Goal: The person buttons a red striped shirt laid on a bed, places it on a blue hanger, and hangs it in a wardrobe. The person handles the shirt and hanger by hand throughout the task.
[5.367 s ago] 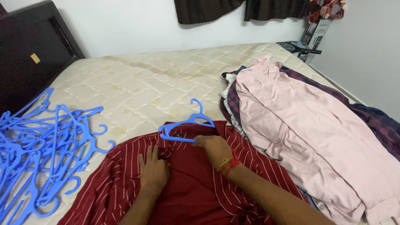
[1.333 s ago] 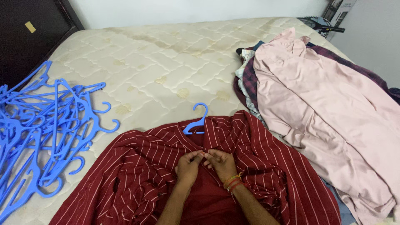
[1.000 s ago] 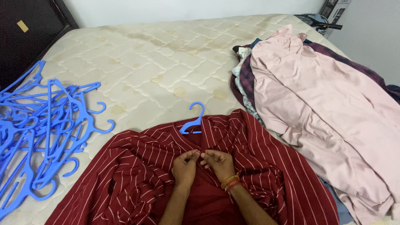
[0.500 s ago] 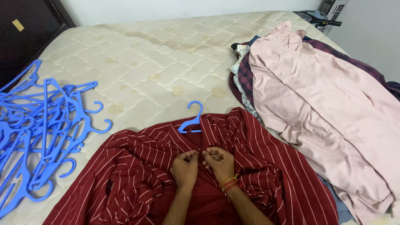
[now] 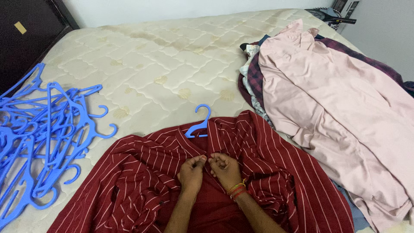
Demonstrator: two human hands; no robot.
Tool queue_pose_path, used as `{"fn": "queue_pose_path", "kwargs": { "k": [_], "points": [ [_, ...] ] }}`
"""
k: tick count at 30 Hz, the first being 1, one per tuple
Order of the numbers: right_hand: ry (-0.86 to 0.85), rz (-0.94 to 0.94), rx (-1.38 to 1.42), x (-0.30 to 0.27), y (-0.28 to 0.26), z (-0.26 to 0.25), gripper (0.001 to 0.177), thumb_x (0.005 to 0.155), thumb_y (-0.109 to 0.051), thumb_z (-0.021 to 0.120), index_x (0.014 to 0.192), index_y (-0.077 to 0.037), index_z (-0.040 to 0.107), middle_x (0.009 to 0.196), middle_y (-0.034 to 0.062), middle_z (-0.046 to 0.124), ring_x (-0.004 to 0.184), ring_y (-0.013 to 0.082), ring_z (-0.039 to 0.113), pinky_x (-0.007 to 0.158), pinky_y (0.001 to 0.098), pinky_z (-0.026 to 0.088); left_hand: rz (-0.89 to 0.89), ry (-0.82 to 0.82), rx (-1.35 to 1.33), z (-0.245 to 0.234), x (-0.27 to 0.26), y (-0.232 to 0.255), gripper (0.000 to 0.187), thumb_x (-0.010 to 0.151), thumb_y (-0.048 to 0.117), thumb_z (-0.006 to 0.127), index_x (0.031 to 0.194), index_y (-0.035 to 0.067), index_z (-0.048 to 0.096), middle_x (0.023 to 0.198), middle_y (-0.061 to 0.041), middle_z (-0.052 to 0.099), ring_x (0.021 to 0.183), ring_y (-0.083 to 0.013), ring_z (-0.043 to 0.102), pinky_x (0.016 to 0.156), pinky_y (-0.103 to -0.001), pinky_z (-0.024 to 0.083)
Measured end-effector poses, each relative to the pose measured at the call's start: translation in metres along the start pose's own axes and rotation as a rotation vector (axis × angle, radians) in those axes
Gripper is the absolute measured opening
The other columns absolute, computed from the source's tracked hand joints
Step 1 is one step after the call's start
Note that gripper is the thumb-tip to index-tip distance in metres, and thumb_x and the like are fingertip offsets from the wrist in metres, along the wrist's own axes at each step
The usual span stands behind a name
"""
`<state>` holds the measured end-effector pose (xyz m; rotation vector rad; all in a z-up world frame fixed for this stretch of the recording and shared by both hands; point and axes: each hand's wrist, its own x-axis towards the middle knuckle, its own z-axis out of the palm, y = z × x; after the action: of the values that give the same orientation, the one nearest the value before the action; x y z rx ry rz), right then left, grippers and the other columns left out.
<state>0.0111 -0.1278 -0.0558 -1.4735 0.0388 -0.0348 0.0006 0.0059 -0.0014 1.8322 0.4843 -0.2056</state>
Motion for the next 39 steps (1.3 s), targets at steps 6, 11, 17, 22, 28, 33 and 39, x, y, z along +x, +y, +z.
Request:
{"fn": "queue_pose_path", "kwargs": {
  "k": [6,11,17,22,28,33,39],
  "points": [
    [-0.008,0.028,-0.079,-0.003,-0.007,-0.002,0.025,0.094,-0.012,0.07,0.114,0.001,0.075,0.075,0.0022,0.072,0.057,0.0056,0.059,0.052,0.0211,0.05,-0.02,-0.029,-0.062,-0.001,0.002,-0.002,0.034,0.098,0.035,0.063,0.121,0.013,0.075,0.124,-0.005,0.076,0.122,-0.0168,0.068,0.113,-0.036,0.047],
    [-0.025,0.034,-0.023,0.0,-0.002,-0.005,0.024,0.094,-0.009,0.069,0.115,0.002,0.074,0.073,0.0021,0.07,0.056,0.0056,0.058,0.051,0.0217,0.048,-0.007,-0.032,-0.07,-0.003,0.002,-0.001,0.032,0.098,0.033,0.063,0.121,0.013,0.075,0.123,-0.004,0.076,0.121,-0.0161,0.067,0.112,-0.036,0.046],
    [-0.06,0.126,-0.018,0.009,0.005,-0.013,0.026,0.099,-0.011,0.059,0.114,0.002,0.076,0.066,0.0043,0.068,0.042,0.007,0.054,0.037,0.0218,0.042,0.076,0.089,-0.009,0.004,0.0,-0.006,0.027,0.092,0.03,0.07,0.109,0.013,0.081,0.107,-0.006,0.08,0.101,-0.0191,0.074,0.098,-0.036,0.056],
    [-0.041,0.141,-0.009,0.008,0.003,-0.01,0.022,0.096,-0.011,0.066,0.111,0.002,0.076,0.064,0.004,0.069,0.039,0.0065,0.054,0.034,0.0215,0.039,0.204,0.103,-0.038,0.001,-0.003,-0.005,0.032,0.089,0.038,0.073,0.102,0.01,0.083,0.097,-0.001,0.076,0.092,-0.0115,0.069,0.089,-0.033,0.054],
    [-0.034,0.116,0.018,0.001,-0.009,-0.008,0.02,0.091,-0.013,0.074,0.105,0.001,0.079,0.063,0.0038,0.07,0.039,0.006,0.055,0.034,0.0204,0.038,0.109,0.123,0.04,0.005,-0.006,0.001,0.037,0.081,0.042,0.082,0.101,0.01,0.081,0.087,-0.004,0.071,0.081,-0.0162,0.068,0.081,-0.035,0.057],
    [-0.04,0.081,-0.031,-0.002,-0.02,-0.003,0.019,0.089,-0.013,0.077,0.103,0.0,0.081,0.063,0.0031,0.071,0.04,0.0052,0.055,0.034,0.0196,0.037,0.265,0.179,-0.009,0.006,-0.004,-0.007,0.025,0.093,0.029,0.068,0.099,0.009,0.083,0.091,-0.002,0.076,0.084,-0.0133,0.071,0.085,-0.033,0.056],
    [-0.03,0.111,-0.011,-0.004,-0.022,-0.001,0.016,0.091,-0.011,0.074,0.102,-0.001,0.08,0.064,0.0032,0.069,0.041,0.0053,0.055,0.035,0.0199,0.038,0.224,0.2,0.198,0.011,-0.004,-0.011,0.027,0.099,0.028,0.058,0.103,0.015,0.081,0.101,0.0,0.074,0.097,-0.0182,0.065,0.11,-0.039,0.034]
  ]
}}
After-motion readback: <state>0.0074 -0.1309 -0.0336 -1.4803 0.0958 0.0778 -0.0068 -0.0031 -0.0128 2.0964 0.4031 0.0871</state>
